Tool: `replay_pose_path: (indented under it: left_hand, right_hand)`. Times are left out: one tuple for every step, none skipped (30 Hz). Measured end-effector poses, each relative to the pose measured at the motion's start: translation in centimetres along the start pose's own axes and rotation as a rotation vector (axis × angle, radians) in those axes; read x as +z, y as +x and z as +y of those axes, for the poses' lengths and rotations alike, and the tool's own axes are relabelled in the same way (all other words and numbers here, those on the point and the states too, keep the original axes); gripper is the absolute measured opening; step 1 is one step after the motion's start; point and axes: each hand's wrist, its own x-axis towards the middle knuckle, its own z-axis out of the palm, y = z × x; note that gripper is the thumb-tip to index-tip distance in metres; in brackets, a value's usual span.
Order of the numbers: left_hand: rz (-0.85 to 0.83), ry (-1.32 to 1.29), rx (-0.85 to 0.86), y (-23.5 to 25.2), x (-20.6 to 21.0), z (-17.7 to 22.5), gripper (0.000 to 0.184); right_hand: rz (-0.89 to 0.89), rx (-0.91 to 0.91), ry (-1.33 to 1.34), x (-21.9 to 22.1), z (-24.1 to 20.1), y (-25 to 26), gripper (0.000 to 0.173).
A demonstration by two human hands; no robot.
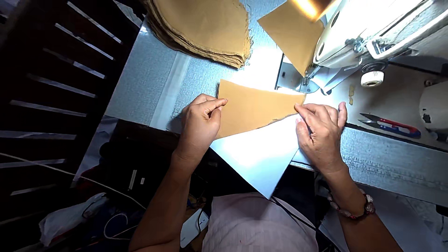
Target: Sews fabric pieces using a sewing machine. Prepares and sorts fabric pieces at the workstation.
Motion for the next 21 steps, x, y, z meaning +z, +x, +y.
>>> replay_pose_path:
  left_hand:
    - [-0.004, 0.007, 0.0, 0.2, 0.0, -0.1, 0.025]
    - [-0.005, -0.006, -0.018, 0.4, 0.1, -0.2, 0.025]
    - [0.005, -0.033, -0.05, 0.8, 0.3, -0.3, 0.028]
    - [0.02, -0.064, -0.081, 1.1, 0.5, -0.5, 0.034]
    - [0.034, -0.091, -0.102, 1.3, 0.5, -0.6, 0.042]
    - [0.036, -0.114, -0.122, 1.4, 0.5, -0.5, 0.049]
    - [0.032, -0.129, -0.138, 1.4, 0.4, -0.5, 0.056]
    - [0.02, -0.145, -0.158, 1.5, 0.4, -0.3, 0.061]
    - [0.012, -0.155, -0.17, 1.6, 0.4, -0.2, 0.065]
    - [0.014, -0.159, -0.176, 1.6, 0.4, -0.1, 0.068]
    - [0.016, -0.166, -0.183, 1.6, 0.4, -0.1, 0.07]
    - [0.016, -0.169, -0.193, 1.6, 0.4, 0.0, 0.072]
    - [0.02, -0.17, -0.197, 1.7, 0.4, 0.0, 0.073]
    - [0.027, -0.173, -0.196, 1.7, 0.4, 0.0, 0.074]
    - [0.031, -0.178, -0.194, 1.7, 0.5, 0.0, 0.075]
    - [0.031, -0.183, -0.194, 1.7, 0.5, 0.0, 0.076]
    - [0.033, -0.185, -0.193, 1.7, 0.5, 0.1, 0.077]
    - [0.029, -0.187, -0.194, 1.7, 0.4, 0.1, 0.077]
    - [0.023, -0.188, -0.197, 1.8, 0.4, 0.2, 0.078]
    - [0.016, -0.184, -0.197, 1.9, 0.4, 0.2, 0.078]
    - [0.006, -0.178, -0.194, 2.0, 0.3, 0.3, 0.078]
  right_hand:
    - [-0.003, 0.002, -0.006, 0.0, 0.0, 0.0, 0.04]
    - [-0.006, 0.001, -0.009, -0.1, 0.1, -0.1, 0.04]
    - [-0.004, 0.001, -0.011, -0.1, 0.1, -0.1, 0.039]
    - [-0.001, 0.003, -0.013, 0.0, 0.1, -0.1, 0.038]
    - [0.002, 0.005, -0.016, 0.0, 0.0, -0.1, 0.038]
    - [0.004, 0.003, -0.02, 0.0, 0.0, -0.1, 0.038]
    - [0.004, 0.004, -0.022, 0.1, -0.1, 0.0, 0.039]
    - [0.005, 0.005, -0.024, 0.1, -0.1, 0.0, 0.04]
    - [0.007, 0.005, -0.028, 0.1, -0.1, -0.1, 0.041]
    - [0.01, 0.004, -0.031, 0.1, -0.1, -0.1, 0.041]
    - [0.011, 0.003, -0.036, 0.1, -0.1, -0.1, 0.042]
    - [0.011, 0.002, -0.039, 0.1, -0.1, -0.1, 0.042]
    - [0.013, 0.0, -0.042, 0.0, -0.1, -0.1, 0.042]
    - [0.014, -0.001, -0.045, 0.0, -0.1, -0.1, 0.042]
    - [0.016, -0.002, -0.044, 0.0, -0.2, -0.1, 0.042]
    - [0.018, -0.001, -0.044, 0.0, -0.2, -0.1, 0.042]
    - [0.015, 0.002, -0.044, -0.1, -0.1, -0.1, 0.041]
    - [0.012, 0.002, -0.043, -0.1, -0.1, -0.1, 0.041]
    - [0.008, 0.003, -0.044, -0.1, -0.2, -0.1, 0.041]
    - [0.004, 0.004, -0.046, -0.1, -0.2, -0.1, 0.041]
    - [0.003, 0.003, -0.046, -0.1, -0.2, -0.1, 0.041]
